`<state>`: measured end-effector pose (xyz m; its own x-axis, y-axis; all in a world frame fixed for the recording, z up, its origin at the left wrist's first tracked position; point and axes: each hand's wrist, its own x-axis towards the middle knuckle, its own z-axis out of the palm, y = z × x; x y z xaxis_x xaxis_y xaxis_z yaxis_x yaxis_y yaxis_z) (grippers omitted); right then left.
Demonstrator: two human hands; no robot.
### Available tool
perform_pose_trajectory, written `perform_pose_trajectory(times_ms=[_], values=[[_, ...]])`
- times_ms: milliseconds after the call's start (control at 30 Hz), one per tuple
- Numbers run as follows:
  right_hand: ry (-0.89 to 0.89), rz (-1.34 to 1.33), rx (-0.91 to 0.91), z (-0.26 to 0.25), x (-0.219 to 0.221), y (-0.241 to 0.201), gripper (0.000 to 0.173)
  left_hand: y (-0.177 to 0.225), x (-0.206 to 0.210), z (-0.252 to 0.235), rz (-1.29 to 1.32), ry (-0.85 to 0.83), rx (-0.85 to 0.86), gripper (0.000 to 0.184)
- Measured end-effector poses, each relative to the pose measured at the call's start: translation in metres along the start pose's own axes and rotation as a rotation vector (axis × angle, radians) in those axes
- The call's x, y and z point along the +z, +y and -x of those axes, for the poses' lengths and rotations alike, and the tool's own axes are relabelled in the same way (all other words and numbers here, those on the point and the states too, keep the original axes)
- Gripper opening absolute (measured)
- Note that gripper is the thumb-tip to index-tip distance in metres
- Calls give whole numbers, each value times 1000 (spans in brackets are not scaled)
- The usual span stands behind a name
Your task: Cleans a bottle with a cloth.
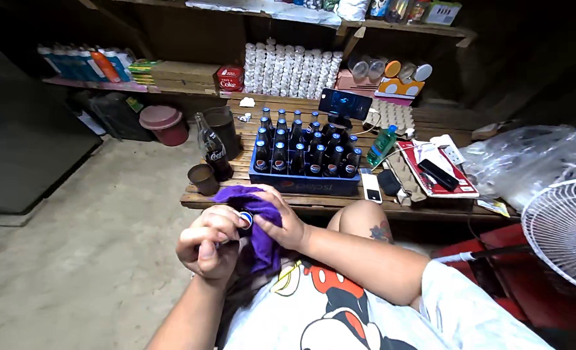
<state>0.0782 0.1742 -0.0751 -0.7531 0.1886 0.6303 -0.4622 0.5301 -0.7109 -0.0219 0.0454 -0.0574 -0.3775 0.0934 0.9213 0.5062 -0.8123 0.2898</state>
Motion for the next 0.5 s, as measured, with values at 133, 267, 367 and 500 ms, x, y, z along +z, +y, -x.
perform_pose_trajectory(times_ms=[133,267,367,500], values=[[-17,23,258,1,-5,16,56,2,-5,-6,22,8,14,27],[-38,16,605,-6,-13,18,57,6,-9,-5,61,-95,-1,26],[-12,-43,620,-7,-9,8,56,2,-10,-4,112,-176,-31,27],[-30,-70,391,-11,2,-31,65,1,-9,-9,16,-158,-57,31]])
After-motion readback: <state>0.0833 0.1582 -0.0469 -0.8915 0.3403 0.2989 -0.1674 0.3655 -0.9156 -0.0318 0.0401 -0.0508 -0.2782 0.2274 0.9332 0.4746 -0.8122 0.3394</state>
